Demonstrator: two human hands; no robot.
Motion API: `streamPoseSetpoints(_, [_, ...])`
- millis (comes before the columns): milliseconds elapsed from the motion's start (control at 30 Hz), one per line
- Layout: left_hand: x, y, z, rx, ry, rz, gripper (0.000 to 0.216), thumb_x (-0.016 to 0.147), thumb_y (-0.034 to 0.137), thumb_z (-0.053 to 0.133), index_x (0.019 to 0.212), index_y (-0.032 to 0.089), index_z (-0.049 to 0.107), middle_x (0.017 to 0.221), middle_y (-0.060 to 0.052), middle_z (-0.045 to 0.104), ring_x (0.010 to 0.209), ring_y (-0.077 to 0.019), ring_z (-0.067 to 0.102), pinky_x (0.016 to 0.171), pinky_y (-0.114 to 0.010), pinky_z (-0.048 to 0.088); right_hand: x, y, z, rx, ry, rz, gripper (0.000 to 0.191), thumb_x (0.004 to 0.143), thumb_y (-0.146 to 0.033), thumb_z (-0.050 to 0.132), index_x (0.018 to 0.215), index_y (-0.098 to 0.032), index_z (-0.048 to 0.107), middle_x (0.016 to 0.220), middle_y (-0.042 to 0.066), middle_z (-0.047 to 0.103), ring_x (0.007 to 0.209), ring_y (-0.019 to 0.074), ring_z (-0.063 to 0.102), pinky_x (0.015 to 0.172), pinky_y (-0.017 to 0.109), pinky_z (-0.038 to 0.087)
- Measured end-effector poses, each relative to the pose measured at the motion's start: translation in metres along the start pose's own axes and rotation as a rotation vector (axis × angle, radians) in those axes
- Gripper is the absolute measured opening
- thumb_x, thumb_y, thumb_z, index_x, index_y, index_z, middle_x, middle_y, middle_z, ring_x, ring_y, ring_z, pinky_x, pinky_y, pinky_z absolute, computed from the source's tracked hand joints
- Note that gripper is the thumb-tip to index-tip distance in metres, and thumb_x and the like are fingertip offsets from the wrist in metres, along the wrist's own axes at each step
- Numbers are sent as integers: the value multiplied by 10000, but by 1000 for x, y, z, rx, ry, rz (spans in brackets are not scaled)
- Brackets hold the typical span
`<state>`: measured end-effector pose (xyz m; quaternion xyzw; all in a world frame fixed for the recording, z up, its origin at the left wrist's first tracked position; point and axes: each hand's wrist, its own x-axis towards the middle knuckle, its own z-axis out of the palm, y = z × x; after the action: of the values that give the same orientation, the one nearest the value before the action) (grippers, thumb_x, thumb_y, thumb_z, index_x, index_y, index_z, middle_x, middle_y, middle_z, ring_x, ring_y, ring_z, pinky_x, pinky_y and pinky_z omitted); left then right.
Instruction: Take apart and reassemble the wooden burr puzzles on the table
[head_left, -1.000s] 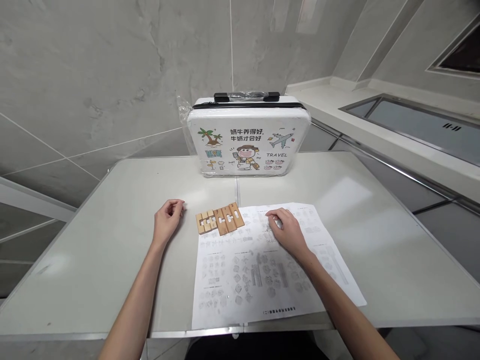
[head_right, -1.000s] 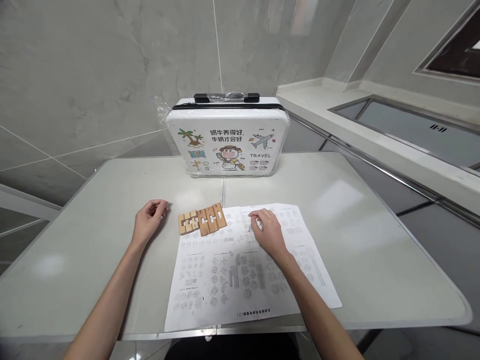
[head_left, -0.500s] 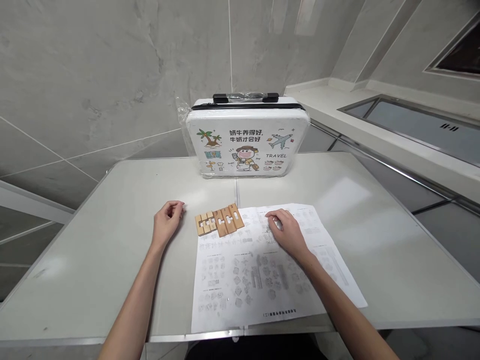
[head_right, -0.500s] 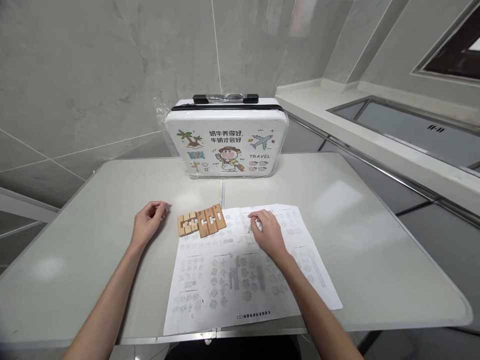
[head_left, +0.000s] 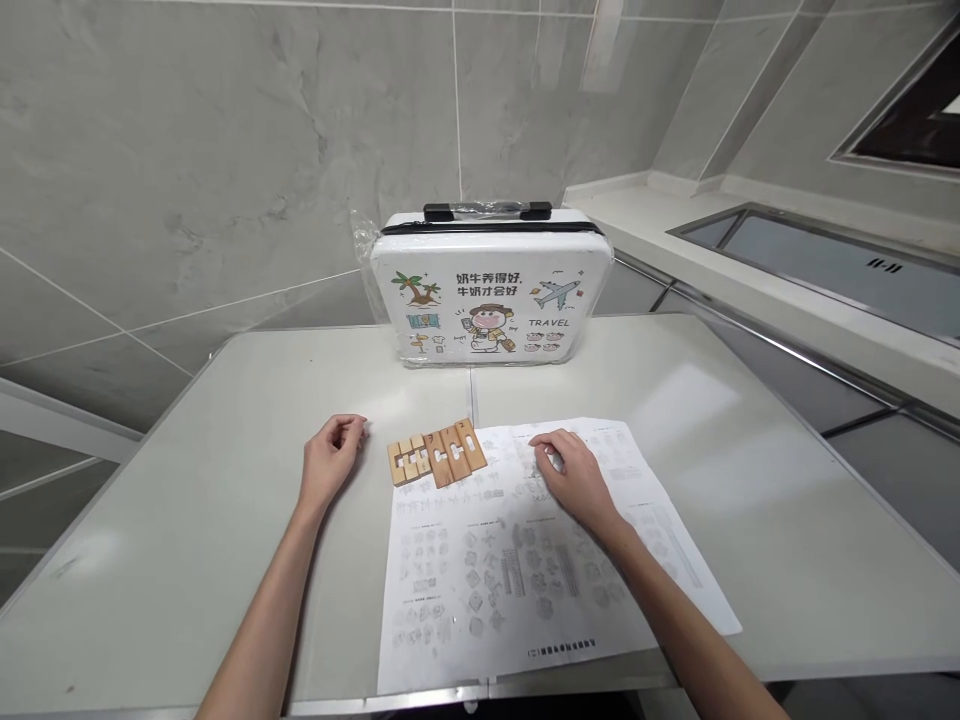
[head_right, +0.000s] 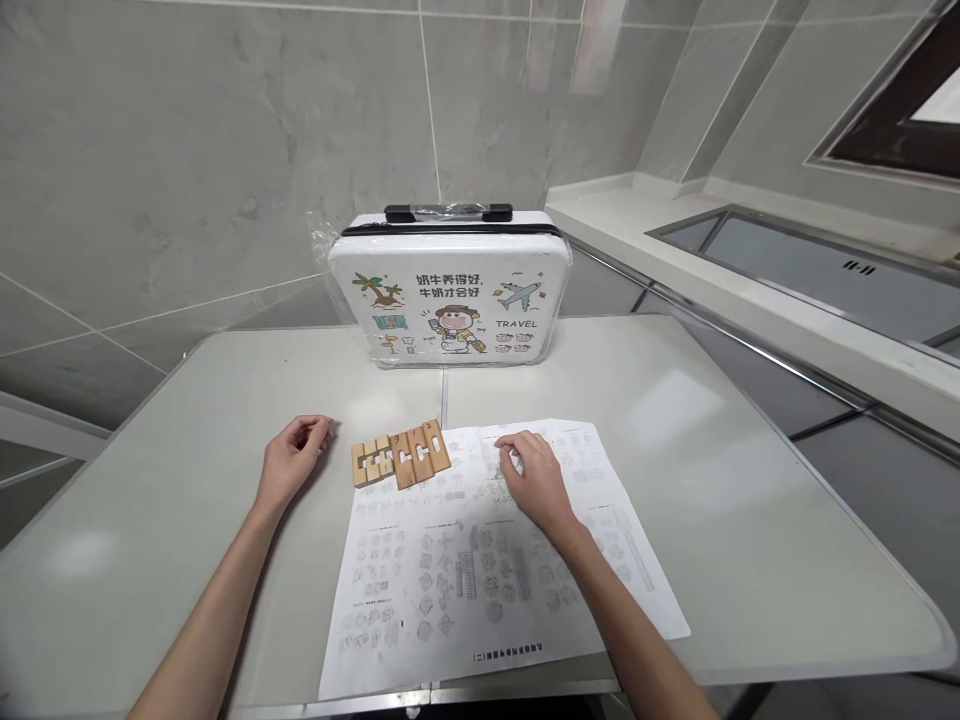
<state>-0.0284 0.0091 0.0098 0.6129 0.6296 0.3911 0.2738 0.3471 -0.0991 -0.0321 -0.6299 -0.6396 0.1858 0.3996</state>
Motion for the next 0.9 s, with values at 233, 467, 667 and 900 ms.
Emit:
streamPoseSetpoints(233, [0, -2, -2, 4, -6, 4, 372, 918, 561, 641, 972, 203, 726, 815, -30, 706, 719, -177, 595, 715, -281, 478, -1, -1, -1, -2, -4, -2, 184, 1012, -245, 499, 1019, -260, 682, 984, 58, 737, 956, 274, 657, 876, 434, 514])
streamPoseSetpoints(467, [-1, 0, -2, 19, -10, 3, 366, 926, 559, 636, 971, 207, 725, 818, -28, 705, 729, -181, 599, 731, -285, 478, 0, -2, -1, 2, -6, -2, 195, 1015, -247, 489, 1015, -257, 683, 989, 72, 732, 977, 283, 655, 876, 439, 514])
streamPoseSetpoints(667, [-4, 4, -1, 39, -10, 8, 375, 932, 560, 627, 978, 201, 726, 842, -37, 723, 744, -185, 616, 733, -282, 486, 0, -2, -1, -4, 0, -5, 185, 1006, -243, 500, 1006, -253, 684, 969, 62, 728, 960, 272, 652, 872, 425, 508])
streamPoseSetpoints(900, [-6, 3, 0, 73, -12, 31, 359, 933, 542, 634, 985, 203, 739, 849, -41, 751, 727, -185, 623, 710, -279, 484, -1, -2, -1, 5, -5, -2, 186, 1011, -239, 498, 1013, -254, 683, 977, 64, 727, 967, 277, 650, 877, 434, 503])
